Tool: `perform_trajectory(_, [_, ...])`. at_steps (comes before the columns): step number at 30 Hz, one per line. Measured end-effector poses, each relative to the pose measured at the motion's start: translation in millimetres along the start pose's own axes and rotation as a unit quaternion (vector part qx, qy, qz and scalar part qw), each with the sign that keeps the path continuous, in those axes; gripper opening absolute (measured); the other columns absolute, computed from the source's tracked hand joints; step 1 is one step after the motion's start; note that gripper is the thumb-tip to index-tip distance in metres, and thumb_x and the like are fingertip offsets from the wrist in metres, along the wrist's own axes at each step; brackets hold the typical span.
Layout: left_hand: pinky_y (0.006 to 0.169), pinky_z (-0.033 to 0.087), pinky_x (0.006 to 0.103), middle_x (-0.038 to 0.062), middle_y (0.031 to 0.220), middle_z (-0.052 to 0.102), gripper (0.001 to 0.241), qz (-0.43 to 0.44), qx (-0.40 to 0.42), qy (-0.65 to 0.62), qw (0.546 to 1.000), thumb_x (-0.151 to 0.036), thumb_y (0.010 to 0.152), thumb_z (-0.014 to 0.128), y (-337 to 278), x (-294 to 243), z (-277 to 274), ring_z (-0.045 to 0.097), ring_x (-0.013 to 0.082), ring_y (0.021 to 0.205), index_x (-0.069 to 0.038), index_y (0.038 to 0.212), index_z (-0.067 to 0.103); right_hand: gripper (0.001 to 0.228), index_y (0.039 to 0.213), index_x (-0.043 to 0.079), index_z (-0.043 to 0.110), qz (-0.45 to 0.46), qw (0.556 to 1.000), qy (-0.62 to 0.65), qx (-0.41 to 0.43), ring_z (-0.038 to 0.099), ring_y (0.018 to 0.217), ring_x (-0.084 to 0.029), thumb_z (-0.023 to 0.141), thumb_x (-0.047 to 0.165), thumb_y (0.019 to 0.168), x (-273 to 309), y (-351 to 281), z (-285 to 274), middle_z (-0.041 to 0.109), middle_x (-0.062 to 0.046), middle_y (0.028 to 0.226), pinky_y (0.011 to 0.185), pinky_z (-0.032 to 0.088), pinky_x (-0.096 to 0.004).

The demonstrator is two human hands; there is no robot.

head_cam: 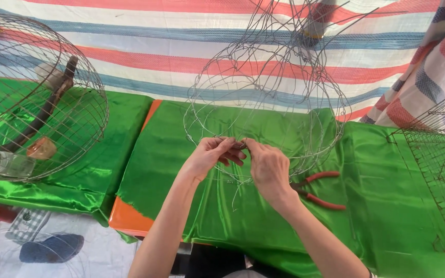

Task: Tightening and securing wire loops on a wire mesh structure using hands.

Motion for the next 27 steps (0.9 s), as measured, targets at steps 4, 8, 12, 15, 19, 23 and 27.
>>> perform_trajectory(4, [0.057, 0.056, 0.0215, 0.015, 0.087, 0.080, 0.030, -0.004, 0.009, -0.001, 1.000, -0.029, 0.102, 0.061, 1.6, 1.3, -0.4, 0.080, 0.0255, 0.078, -0.005, 0.107, 0.078, 0.035, 0.128, 0.019, 0.067, 0.001, 1.000, 0.001, -0.004, 0.076, 0.079, -0.024, 0.042, 0.009, 0.106, 0.1, 0.0, 1.1, 0.077, -0.013, 0.091, 0.073, 0.061, -0.040])
perform_trajectory(8, [0.057, 0.057, 0.0215, 0.016, 0.087, 0.080, 0.031, -0.004, 0.012, -0.008, 1.000, -0.029, 0.102, 0.061, 3.0, 1.4, -2.8, 0.080, 0.0264, 0.080, -0.004, 0.107, 0.078, 0.031, 0.123, 0.014, 0.066, -0.018, 0.999, -0.025, -0.016, 0.076, 0.081, -0.026, 0.042, 0.006, 0.105, 3.7, 0.8, 6.0, 0.077, -0.015, 0.090, 0.075, 0.062, -0.040])
perform_trajectory(12, [0.056, 0.057, 0.0221, 0.017, 0.086, 0.080, 0.032, -0.004, 0.009, -0.008, 1.000, -0.030, 0.102, 0.061, 2.6, 0.4, -3.2, 0.080, 0.0270, 0.079, -0.003, 0.107, 0.078, 0.028, 0.123, 0.014, 0.064, -0.004, 0.999, -0.035, 0.001, 0.076, 0.082, -0.024, 0.044, 0.007, 0.105, -1.7, 2.5, 12.9, 0.076, -0.013, 0.089, 0.077, 0.062, -0.040])
perform_trajectory(15, [0.056, 0.057, 0.0229, 0.018, 0.084, 0.079, 0.033, -0.006, 0.010, -0.004, 1.000, -0.032, 0.103, 0.061, 4.9, 1.9, -3.4, 0.080, 0.0276, 0.077, -0.003, 0.107, 0.078, 0.035, 0.137, 0.001, 0.055, 0.021, 0.989, 0.086, 0.119, 0.072, 0.103, -0.036, 0.048, 0.004, 0.102, -3.1, 10.1, 0.1, 0.071, -0.026, 0.115, 0.091, 0.058, -0.050])
perform_trajectory(19, [0.054, 0.057, 0.0247, 0.016, 0.077, 0.078, 0.037, -0.004, 0.006, -0.006, 1.000, -0.036, 0.102, 0.061, 5.9, 0.5, -5.6, 0.078, 0.0248, 0.066, -0.004, 0.108, 0.078, 0.047, 0.144, 0.007, 0.053, -0.005, 0.970, 0.228, 0.083, 0.070, 0.110, -0.030, 0.054, 0.002, 0.097, -0.4, 0.7, -57.2, 0.068, -0.019, 0.125, 0.095, 0.057, -0.043])
perform_trajectory(23, [0.047, 0.052, 0.0241, 0.014, 0.070, 0.075, 0.041, -0.007, -0.007, -0.024, 1.000, -0.038, 0.104, 0.057, 8.6, 7.6, -8.1, 0.069, 0.0187, 0.050, -0.004, 0.108, 0.078, 0.034, 0.127, 0.005, 0.065, 0.035, 0.976, 0.217, -0.009, 0.074, 0.086, -0.029, 0.059, -0.004, 0.095, -31.7, -32.5, -64.4, 0.073, -0.016, 0.101, 0.077, 0.062, -0.041])
perform_trajectory(27, [0.044, 0.051, 0.0245, 0.013, 0.068, 0.074, 0.043, -0.006, -0.012, -0.022, 1.000, -0.040, 0.104, 0.053, 8.6, 6.6, -5.1, 0.065, 0.0174, 0.044, -0.006, 0.106, 0.079, 0.025, 0.114, 0.010, 0.072, 0.067, 0.967, 0.244, 0.038, 0.077, 0.074, -0.022, 0.064, 0.002, 0.092, -53.8, -65.5, 13.7, 0.077, -0.010, 0.093, 0.066, 0.065, -0.035])
Point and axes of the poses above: each hand's wrist, its own y-axis towards the middle knuckle, its own z-axis out of the palm, x = y × z, the point moved 6 cm from there along y, towards the middle knuckle
